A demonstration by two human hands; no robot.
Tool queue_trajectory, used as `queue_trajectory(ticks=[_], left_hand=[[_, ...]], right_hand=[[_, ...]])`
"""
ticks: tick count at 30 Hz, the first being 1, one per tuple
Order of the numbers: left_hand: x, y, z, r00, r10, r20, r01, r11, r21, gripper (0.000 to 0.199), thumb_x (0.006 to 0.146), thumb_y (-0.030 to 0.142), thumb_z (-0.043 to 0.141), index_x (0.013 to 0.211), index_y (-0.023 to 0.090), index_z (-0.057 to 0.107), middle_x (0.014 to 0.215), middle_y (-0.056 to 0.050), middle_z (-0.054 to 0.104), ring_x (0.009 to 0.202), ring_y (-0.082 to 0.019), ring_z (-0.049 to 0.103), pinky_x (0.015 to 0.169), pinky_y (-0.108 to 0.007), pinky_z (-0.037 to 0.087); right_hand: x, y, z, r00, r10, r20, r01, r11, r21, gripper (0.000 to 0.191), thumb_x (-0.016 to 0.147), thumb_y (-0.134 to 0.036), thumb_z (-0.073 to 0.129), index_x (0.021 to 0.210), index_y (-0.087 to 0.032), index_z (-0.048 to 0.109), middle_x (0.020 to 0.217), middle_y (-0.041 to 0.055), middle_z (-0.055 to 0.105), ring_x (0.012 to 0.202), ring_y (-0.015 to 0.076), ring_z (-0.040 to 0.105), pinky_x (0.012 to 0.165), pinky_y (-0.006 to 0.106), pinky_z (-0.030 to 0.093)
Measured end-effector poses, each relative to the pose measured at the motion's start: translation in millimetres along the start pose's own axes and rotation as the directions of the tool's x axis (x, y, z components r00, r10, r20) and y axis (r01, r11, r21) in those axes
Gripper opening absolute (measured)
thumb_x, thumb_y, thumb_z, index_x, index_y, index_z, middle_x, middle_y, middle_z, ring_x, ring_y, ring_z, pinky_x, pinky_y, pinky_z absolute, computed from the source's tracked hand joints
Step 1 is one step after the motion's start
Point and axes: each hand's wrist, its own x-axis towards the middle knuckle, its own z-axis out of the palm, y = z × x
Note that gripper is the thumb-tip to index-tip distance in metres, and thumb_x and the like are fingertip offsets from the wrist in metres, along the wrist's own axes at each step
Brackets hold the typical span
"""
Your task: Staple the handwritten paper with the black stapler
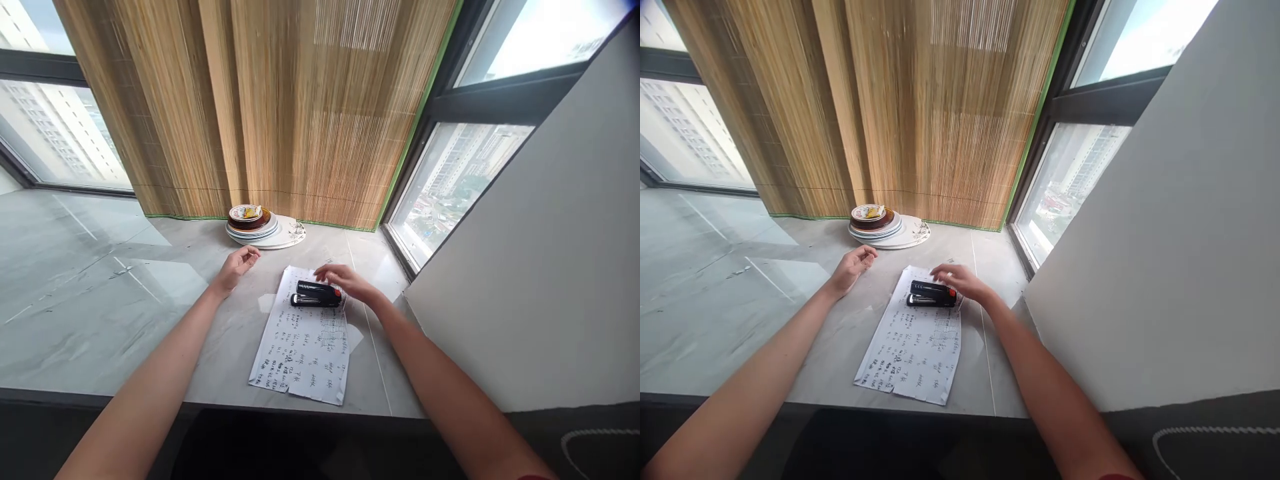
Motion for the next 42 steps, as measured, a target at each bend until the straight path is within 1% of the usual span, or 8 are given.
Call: queue_trajectory(ticks=[3, 7, 13, 19, 23, 34, 39, 42], left_hand=[[2.0, 2.7, -1.3, 0.998, -0.01, -0.07, 0.002, 0.994, -0.11, 0.031, 0.086, 0.05, 0.071, 0.093, 0.02, 0.067, 0.08, -0.001, 0.056, 0.064, -0.013, 0.046, 0.057, -0.026, 0.036], [4.0, 12.1, -7.0, 0.984, 0.015, -0.177, -0.068, 0.952, -0.297, 0.037, 0.088, 0.056, 0.066, 0.081, 0.021, 0.056, 0.077, -0.001, 0.05, 0.062, -0.012, 0.043, 0.057, -0.027, 0.038], [2.1, 20.0, -24.4, 0.954, 0.131, -0.269, -0.247, 0.853, -0.46, 0.055, 0.095, 0.053, 0.056, 0.063, 0.021, 0.025, 0.061, 0.005, 0.026, 0.054, -0.012, 0.029, 0.058, -0.029, 0.039], [-1.6, 23.6, -24.3, 0.943, -0.072, -0.325, -0.185, 0.699, -0.691, 0.052, 0.087, 0.035, 0.065, 0.06, 0.02, 0.023, 0.057, 0.006, 0.024, 0.05, -0.009, 0.029, 0.055, -0.025, 0.037], [-4.1, 26.8, -24.4, 0.933, -0.166, -0.319, -0.149, 0.628, -0.764, 0.048, 0.083, 0.025, 0.065, 0.059, 0.02, 0.023, 0.056, 0.006, 0.022, 0.047, -0.008, 0.029, 0.049, -0.024, 0.031], [-8.8, 20.6, -2.2, 0.994, -0.072, 0.084, 0.098, 0.924, -0.371, 0.044, 0.086, 0.035, 0.07, 0.06, 0.019, 0.039, 0.054, 0.008, 0.024, 0.048, -0.007, 0.021, 0.049, -0.024, 0.02], [-14.8, 25.7, 7.8, 0.912, -0.092, 0.4, 0.07, 0.995, 0.07, 0.027, 0.087, 0.04, 0.07, 0.08, 0.014, 0.068, 0.077, -0.002, 0.059, 0.069, -0.013, 0.051, 0.062, -0.024, 0.036], [-14.9, 27.7, 7.3, 0.865, -0.114, 0.488, 0.041, 0.987, 0.158, 0.028, 0.087, 0.042, 0.069, 0.089, 0.014, 0.072, 0.079, -0.004, 0.061, 0.073, -0.016, 0.054, 0.064, -0.025, 0.038]], right_hand=[[4.2, 24.5, 1.4, 0.949, 0.078, -0.305, -0.147, 0.966, -0.21, 0.04, 0.102, -0.05, 0.044, 0.115, -0.02, 0.068, 0.128, 0.0135, 0.065, 0.118, 0.0274, 0.062, 0.101, 0.046, 0.051], [25.2, 45.7, 22.4, 0.99, 0.076, -0.118, -0.126, 0.855, -0.502, 0.039, 0.099, -0.041, 0.054, 0.132, -0.02, 0.06, 0.154, 0.0162, 0.047, 0.147, 0.0331, 0.04, 0.12, 0.052, 0.035], [86.6, 24.6, 73.6, 0.991, 0.019, 0.129, 0.058, 0.823, -0.565, 0.048, 0.105, -0.033, 0.043, 0.149, -0.015, 0.045, 0.165, 0.0186, 0.032, 0.155, 0.0331, 0.025, 0.124, 0.058, 0.025], [130.0, -10.4, 124.5, 0.963, -0.099, 0.25, 0.232, 0.775, -0.588, 0.046, 0.109, -0.029, 0.033, 0.152, -0.019, 0.042, 0.168, 0.011, 0.027, 0.157, 0.0267, 0.019, 0.125, 0.06, 0.021], [117.6, -16.2, 121.7, 0.954, -0.163, 0.25, 0.287, 0.735, -0.615, 0.047, 0.109, -0.029, 0.034, 0.154, -0.02, 0.04, 0.17, 0.008, 0.02, 0.159, 0.0235, 0.012, 0.127, 0.059, 0.012], [46.8, 11.1, 54.2, 0.991, -0.02, 0.132, 0.098, 0.776, -0.623, 0.048, 0.108, -0.034, 0.036, 0.154, -0.021, 0.043, 0.167, 0.0106, 0.029, 0.157, 0.0287, 0.02, 0.125, 0.059, 0.018], [43.2, -3.5, 49.7, 0.973, -0.154, -0.173, 0.073, 0.912, -0.403, 0.039, 0.109, -0.037, 0.033, 0.115, -0.018, 0.068, 0.13, 0.0143, 0.065, 0.126, 0.0269, 0.056, 0.109, 0.046, 0.042], [30.1, -22.4, 41.0, 0.974, -0.204, -0.095, 0.182, 0.963, -0.197, 0.044, 0.109, -0.044, 0.031, 0.099, -0.019, 0.066, 0.107, 0.0094, 0.066, 0.097, 0.0207, 0.062, 0.089, 0.035, 0.049]])
